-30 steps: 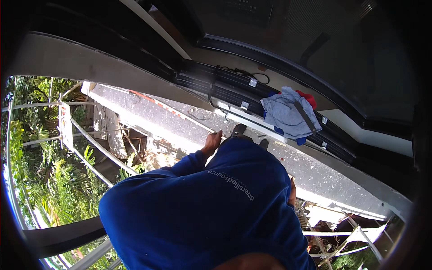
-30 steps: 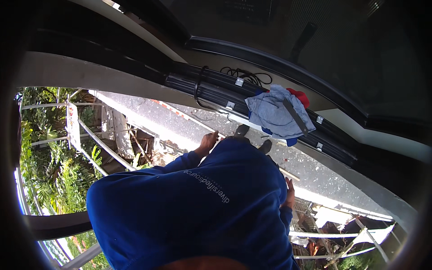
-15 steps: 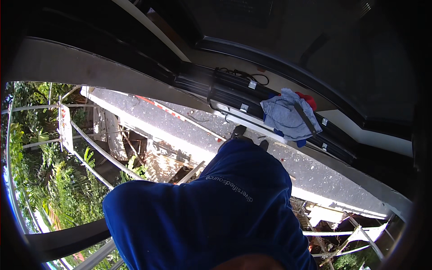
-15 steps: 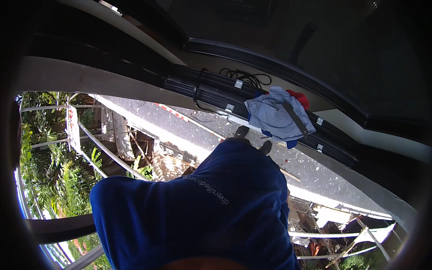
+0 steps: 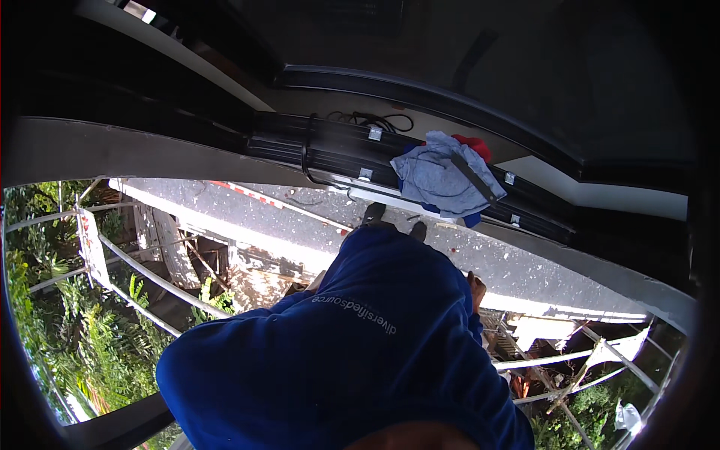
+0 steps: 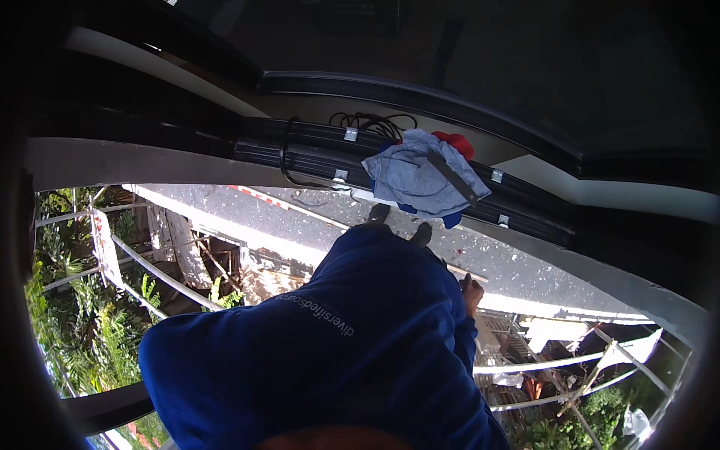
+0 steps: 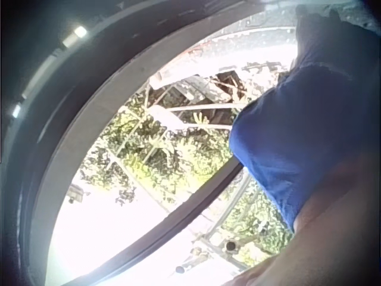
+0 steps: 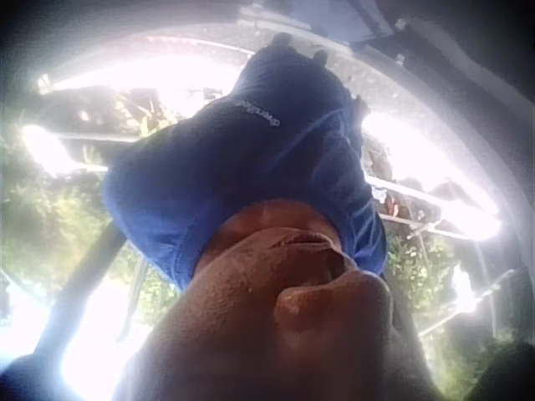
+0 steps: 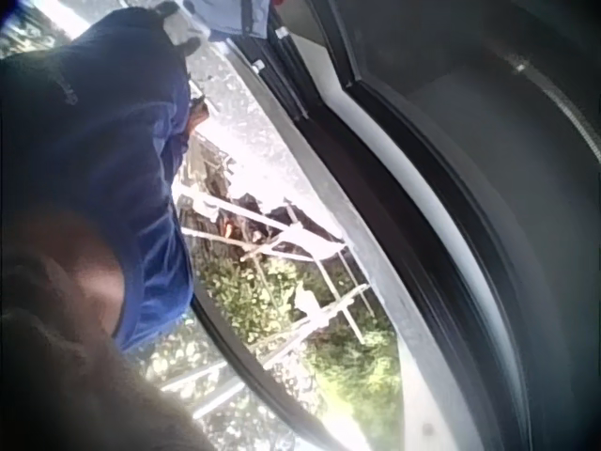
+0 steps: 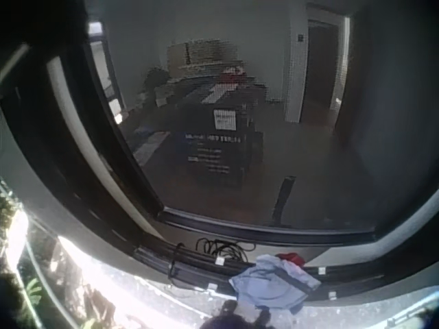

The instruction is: Installing a black rubber weather-stripping seal into a sliding window frame.

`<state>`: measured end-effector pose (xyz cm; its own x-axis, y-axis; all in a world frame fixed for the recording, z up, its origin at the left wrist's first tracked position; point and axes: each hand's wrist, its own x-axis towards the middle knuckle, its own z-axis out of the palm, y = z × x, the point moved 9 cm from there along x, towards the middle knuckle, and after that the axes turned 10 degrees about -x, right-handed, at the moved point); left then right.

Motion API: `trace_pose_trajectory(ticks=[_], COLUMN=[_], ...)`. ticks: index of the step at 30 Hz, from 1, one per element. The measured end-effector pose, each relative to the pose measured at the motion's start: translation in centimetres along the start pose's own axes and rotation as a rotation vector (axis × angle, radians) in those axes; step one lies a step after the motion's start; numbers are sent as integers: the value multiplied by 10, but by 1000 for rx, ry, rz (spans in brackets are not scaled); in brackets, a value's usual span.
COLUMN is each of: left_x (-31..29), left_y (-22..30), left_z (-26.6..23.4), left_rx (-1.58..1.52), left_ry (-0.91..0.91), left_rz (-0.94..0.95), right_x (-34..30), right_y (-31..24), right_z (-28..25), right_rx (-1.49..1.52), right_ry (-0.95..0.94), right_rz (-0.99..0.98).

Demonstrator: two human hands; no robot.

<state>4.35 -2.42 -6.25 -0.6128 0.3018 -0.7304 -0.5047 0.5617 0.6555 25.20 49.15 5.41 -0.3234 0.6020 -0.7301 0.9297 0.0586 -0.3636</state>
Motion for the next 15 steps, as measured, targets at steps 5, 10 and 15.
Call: trace_pose_trajectory(ticks=[5,10,15], left_x=[-21,-118,-126], left_y=[244,450,462], left_z=[-34,-81,-131], left_rx=[80,82,447], left_ry=[-263,-212,178], left_rz=[-234,328,239], right_x=[-55,-123,-141], right_y=[-117,-224,-261], right_z=[-47,-90,-76], right_rx=[201,50,-27], right_ry=[-196,-331,-348], right_rz=[-312,-502,-564])
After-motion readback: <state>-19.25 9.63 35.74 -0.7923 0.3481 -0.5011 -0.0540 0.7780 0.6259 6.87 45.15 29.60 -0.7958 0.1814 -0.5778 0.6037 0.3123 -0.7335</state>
